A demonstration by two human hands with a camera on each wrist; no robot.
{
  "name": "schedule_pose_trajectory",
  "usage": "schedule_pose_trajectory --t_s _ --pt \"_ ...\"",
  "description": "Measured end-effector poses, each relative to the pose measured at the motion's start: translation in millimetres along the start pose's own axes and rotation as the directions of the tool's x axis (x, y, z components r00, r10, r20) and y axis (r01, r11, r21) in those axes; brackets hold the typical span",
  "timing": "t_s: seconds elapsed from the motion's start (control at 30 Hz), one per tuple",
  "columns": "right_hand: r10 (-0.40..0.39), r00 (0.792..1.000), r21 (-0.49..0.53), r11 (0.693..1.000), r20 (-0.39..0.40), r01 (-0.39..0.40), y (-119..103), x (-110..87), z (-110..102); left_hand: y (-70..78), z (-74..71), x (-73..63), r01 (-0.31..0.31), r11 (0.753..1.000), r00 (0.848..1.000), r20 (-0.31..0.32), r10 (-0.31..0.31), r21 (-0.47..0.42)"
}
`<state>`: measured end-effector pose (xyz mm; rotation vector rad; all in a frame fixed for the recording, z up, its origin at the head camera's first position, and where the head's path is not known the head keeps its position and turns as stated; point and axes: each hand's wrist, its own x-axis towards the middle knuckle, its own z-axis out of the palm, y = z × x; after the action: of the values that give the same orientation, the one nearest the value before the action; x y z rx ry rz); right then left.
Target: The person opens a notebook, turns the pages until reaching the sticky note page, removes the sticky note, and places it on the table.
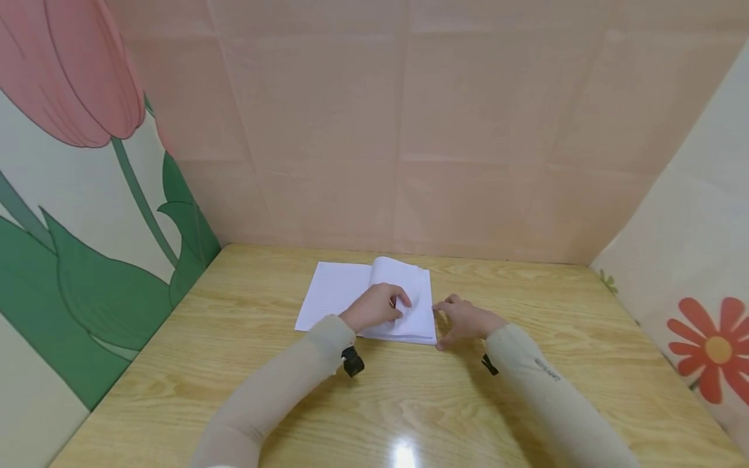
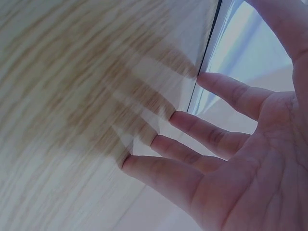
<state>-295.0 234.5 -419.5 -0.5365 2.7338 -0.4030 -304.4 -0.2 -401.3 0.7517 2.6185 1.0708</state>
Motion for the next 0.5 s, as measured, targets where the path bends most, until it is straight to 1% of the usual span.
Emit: schedule_pose_trajectory --t_s 0.17,0.33,0.5 --pt "0.007 1.000 -0.017 1.000 0.002 -0.007 -1 0.3 0 4.5 -18.6 -8.4 -0.016 0.999 0.998 -0.069 0.012 -0.048" --pt "0.020 1.000 -0.015 1.000 0.010 -0.020 -1 0.9 0 6.4 -34.2 -16.8 -0.025 0.999 0.989 -0.147 0.018 -0.044" --pt "0.008 1.000 -0.012 1.000 0.015 -0.008 -1 0.5 1 5.1 -45.5 -26.2 -0.015 0.998 0.981 -0.193 0.004 -0.054"
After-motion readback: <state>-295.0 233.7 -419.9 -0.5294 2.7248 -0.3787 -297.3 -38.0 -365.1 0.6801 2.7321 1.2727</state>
